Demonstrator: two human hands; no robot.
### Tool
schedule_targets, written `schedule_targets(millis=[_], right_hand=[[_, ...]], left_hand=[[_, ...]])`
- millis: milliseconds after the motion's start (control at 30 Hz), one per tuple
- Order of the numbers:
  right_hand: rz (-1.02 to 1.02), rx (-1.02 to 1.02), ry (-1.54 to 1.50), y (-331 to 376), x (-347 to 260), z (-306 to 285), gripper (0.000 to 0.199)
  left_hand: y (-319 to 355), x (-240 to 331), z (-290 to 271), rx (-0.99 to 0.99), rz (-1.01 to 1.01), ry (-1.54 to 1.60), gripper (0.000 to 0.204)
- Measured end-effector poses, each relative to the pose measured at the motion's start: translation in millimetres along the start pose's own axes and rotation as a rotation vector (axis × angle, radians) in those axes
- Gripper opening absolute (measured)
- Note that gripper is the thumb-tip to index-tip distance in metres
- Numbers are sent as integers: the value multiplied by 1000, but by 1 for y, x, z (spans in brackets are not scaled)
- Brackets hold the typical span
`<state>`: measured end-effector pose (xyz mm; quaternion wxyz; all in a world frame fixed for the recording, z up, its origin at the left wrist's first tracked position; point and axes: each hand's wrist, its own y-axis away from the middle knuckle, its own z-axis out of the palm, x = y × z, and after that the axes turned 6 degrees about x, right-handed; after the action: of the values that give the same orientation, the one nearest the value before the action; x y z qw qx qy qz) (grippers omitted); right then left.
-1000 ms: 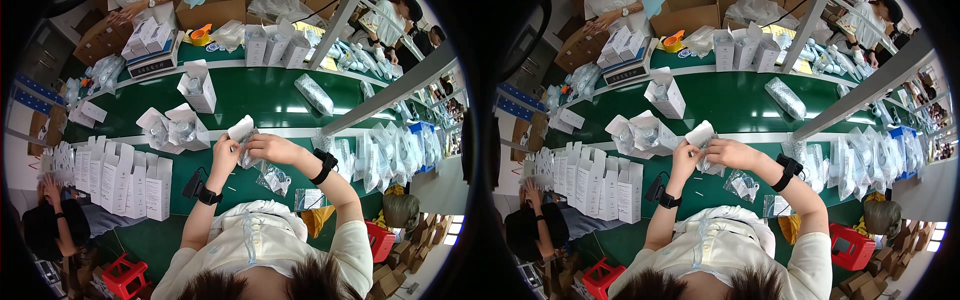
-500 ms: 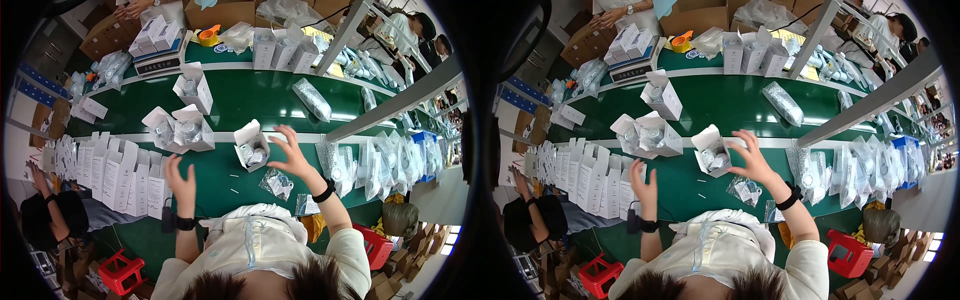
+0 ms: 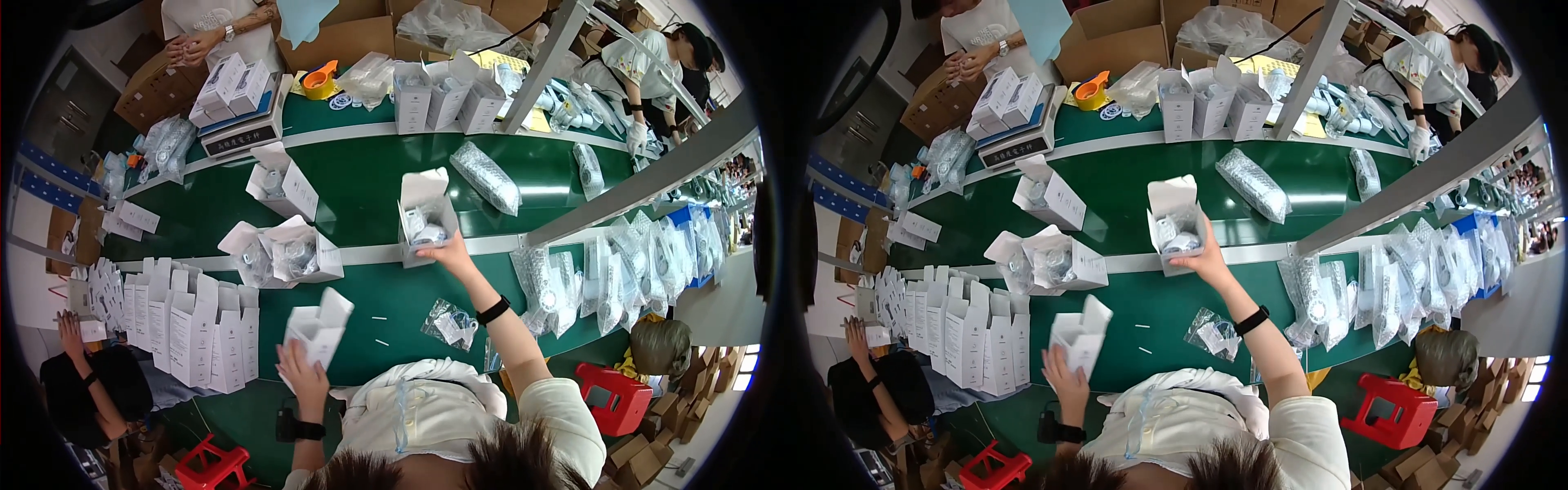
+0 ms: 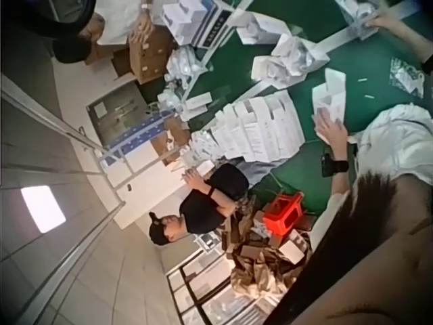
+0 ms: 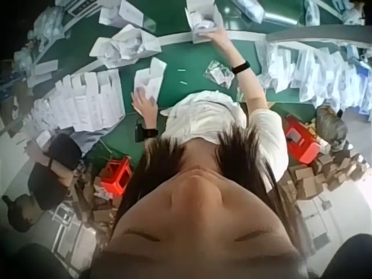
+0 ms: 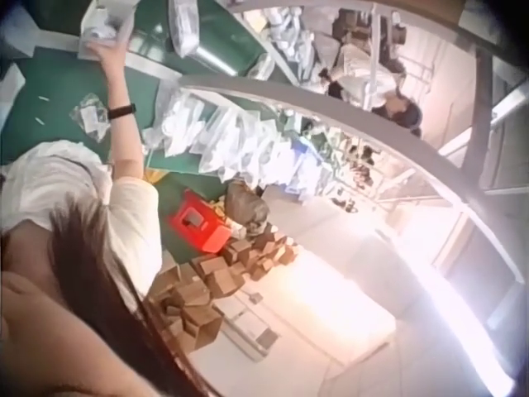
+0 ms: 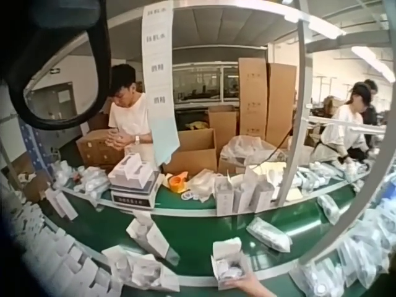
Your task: Packing electronic components into cardboard boxes on an assembly line.
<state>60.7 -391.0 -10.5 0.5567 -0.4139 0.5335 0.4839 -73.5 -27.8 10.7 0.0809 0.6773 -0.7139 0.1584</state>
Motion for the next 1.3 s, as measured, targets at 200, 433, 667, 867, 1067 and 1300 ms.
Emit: schedule_targets(millis=[200,433,667,867,1067,1300], right_hand=[[-296,182,142,-109,4,-12,100],[-147,-32,-120,-132,7,-83,87],[276,33,1432,-159,9,-103,92],[-24,165,997,-120,-16,-114,83],[-94,476,-178,-7,-88,-101,57],[-228,743,-729,69,-128,-45,46]], left_hand=[[-36,94,7,-383,252,87,68],[-100,90,16,-768,410,77,72],[-109,80,52,-1297,112,766,66],[-131,114,22,-841,191,1100,63],[-127,138,65,-363,549,1151,59],[-117,181,48,-191,479,980,63]])
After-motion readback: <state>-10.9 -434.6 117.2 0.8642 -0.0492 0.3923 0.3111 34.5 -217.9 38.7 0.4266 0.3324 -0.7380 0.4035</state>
